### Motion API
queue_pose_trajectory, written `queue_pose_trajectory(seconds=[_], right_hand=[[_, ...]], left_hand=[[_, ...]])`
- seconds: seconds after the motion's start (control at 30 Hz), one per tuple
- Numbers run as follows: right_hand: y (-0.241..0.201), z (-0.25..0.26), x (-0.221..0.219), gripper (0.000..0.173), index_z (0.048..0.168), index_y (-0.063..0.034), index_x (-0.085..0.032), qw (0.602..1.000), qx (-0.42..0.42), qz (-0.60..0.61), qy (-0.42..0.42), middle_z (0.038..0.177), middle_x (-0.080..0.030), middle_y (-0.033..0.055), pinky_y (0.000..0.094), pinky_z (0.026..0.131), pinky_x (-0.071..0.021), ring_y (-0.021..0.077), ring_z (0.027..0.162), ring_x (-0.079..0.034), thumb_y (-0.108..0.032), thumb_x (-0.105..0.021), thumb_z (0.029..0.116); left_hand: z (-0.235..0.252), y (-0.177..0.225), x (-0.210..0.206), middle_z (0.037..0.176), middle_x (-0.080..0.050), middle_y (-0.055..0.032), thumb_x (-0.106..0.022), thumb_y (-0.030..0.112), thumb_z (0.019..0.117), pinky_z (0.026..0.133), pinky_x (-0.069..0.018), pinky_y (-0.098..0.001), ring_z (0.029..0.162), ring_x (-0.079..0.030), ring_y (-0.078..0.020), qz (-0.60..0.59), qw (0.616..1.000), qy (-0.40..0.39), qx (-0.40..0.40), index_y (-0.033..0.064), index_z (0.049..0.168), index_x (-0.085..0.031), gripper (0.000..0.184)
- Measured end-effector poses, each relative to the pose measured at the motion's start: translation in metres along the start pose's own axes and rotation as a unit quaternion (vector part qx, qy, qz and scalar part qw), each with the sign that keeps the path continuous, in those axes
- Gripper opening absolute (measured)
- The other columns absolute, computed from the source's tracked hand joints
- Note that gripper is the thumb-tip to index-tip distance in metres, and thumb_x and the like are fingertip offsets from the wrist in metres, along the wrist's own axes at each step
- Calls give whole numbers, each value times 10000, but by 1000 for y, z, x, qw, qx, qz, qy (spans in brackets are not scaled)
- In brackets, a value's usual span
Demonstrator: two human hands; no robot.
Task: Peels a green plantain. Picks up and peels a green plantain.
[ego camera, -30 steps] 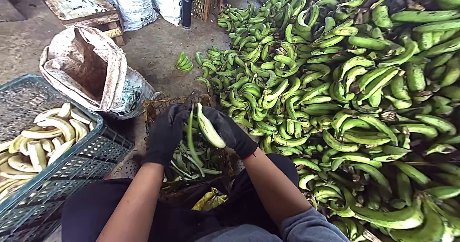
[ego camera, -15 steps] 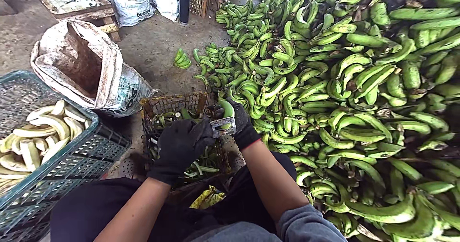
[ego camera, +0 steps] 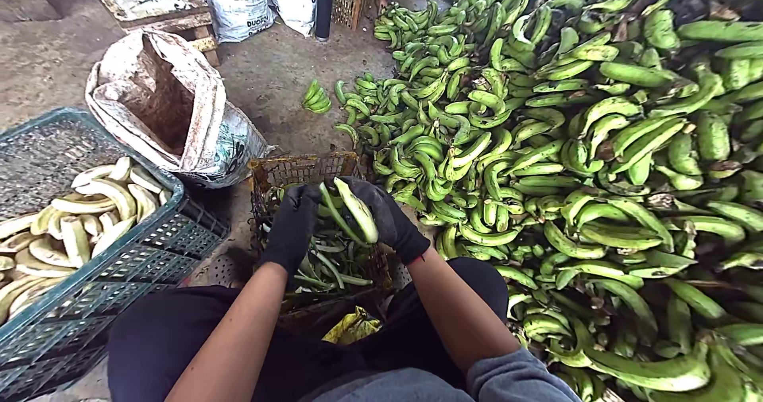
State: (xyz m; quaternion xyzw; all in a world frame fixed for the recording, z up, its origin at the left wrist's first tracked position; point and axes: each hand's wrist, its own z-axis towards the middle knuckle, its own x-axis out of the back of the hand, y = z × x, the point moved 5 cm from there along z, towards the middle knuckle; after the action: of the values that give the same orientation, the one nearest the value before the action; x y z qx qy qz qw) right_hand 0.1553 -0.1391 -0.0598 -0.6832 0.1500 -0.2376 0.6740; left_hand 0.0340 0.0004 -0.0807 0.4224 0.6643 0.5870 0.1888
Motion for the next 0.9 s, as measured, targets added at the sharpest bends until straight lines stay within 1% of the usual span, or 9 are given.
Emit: queue_pose_trajectory(seconds=[0.13, 0.2, 0.27, 0.33, 0.47, 0.67, 0.77, 0.87, 0.9], right_hand=[[7, 1, 11, 467, 1377, -255, -539, 970, -109, 214, 46, 836, -640, 22, 261, 503, -521, 106, 569, -576, -482, -280, 1061], [8, 5, 21, 516, 1242, -211, -612, 927, -146, 338, 68, 806, -632, 19, 263, 484, -537, 108, 552, -583, -568, -290, 1054], [10, 9, 29, 490, 1082, -137, -635, 885, -157, 434, 61, 752, -621, 20, 267, 493, -539, 110, 547, -585, -518, -329, 1045], [11, 12, 36, 485, 1133, -81, -642, 868, -147, 471, 50, 768, -642, 35, 279, 556, -567, 115, 596, -615, -433, -317, 1058], [13, 12, 37, 528, 1169, -45, -622, 852, -192, 485, 44, 709, -570, 8, 194, 472, -491, 76, 509, -544, -446, -293, 1070], [7, 8, 9, 412, 1015, -117, -658, 883, -162, 439, 32, 821, -707, 32, 287, 643, -605, 106, 712, -689, -341, -319, 1083], [4, 0, 3, 357, 1105, -192, -631, 941, -136, 306, 43, 752, -606, -15, 232, 493, -514, 65, 558, -565, -415, -353, 1079], [4, -3, 6, 379, 1177, -187, -660, 946, -135, 293, 31, 848, -667, 5, 266, 563, -559, 83, 643, -621, -424, -387, 1065], [4, -3, 8, 382, 1159, -177, -664, 938, -141, 315, 33, 820, -661, 6, 261, 540, -554, 81, 614, -614, -428, -395, 1056]], left_hand=[[-4, 7, 14, 1075, -680, -103, -501, 579, 1030, 805, -537, -508, 910, -657, -244, 38, 999, 21, 15, 224, 1382, -548, 502], [-10, 16, 13, 1073, -694, -89, -555, 578, 1005, 796, -544, -547, 910, -673, -256, 111, 993, 11, -28, 245, 1391, -555, 510], [-21, 27, 7, 1181, -687, -102, -567, 577, 982, 875, -550, -579, 1024, -679, -276, 200, 972, -26, -117, 196, 1425, -557, 584], [-34, 35, -3, 1264, -664, -151, -584, 556, 968, 941, -524, -605, 1127, -656, -338, 277, 934, -46, -223, 149, 1428, -583, 614], [-50, 41, -23, 1192, -708, -147, -539, 610, 968, 893, -550, -567, 1093, -678, -353, 339, 867, -41, -362, 147, 1366, -662, 623], [-34, 36, -32, 1282, -653, -158, -593, 467, 1004, 967, -513, -588, 1151, -645, -348, 304, 937, -76, -152, 137, 1431, -579, 539], [-18, 29, -14, 1127, -688, -150, -586, 489, 1018, 847, -543, -618, 989, -682, -340, 247, 964, -11, -95, 148, 1354, -597, 479], [-2, 13, 13, 965, -667, -120, -513, 590, 1018, 722, -543, -580, 822, -658, -299, 172, 982, 41, -61, 173, 1282, -585, 499], [-2, 14, 21, 1011, -673, -117, -525, 585, 1016, 761, -540, -586, 867, -659, -297, 153, 986, 47, -49, 190, 1306, -587, 493]])
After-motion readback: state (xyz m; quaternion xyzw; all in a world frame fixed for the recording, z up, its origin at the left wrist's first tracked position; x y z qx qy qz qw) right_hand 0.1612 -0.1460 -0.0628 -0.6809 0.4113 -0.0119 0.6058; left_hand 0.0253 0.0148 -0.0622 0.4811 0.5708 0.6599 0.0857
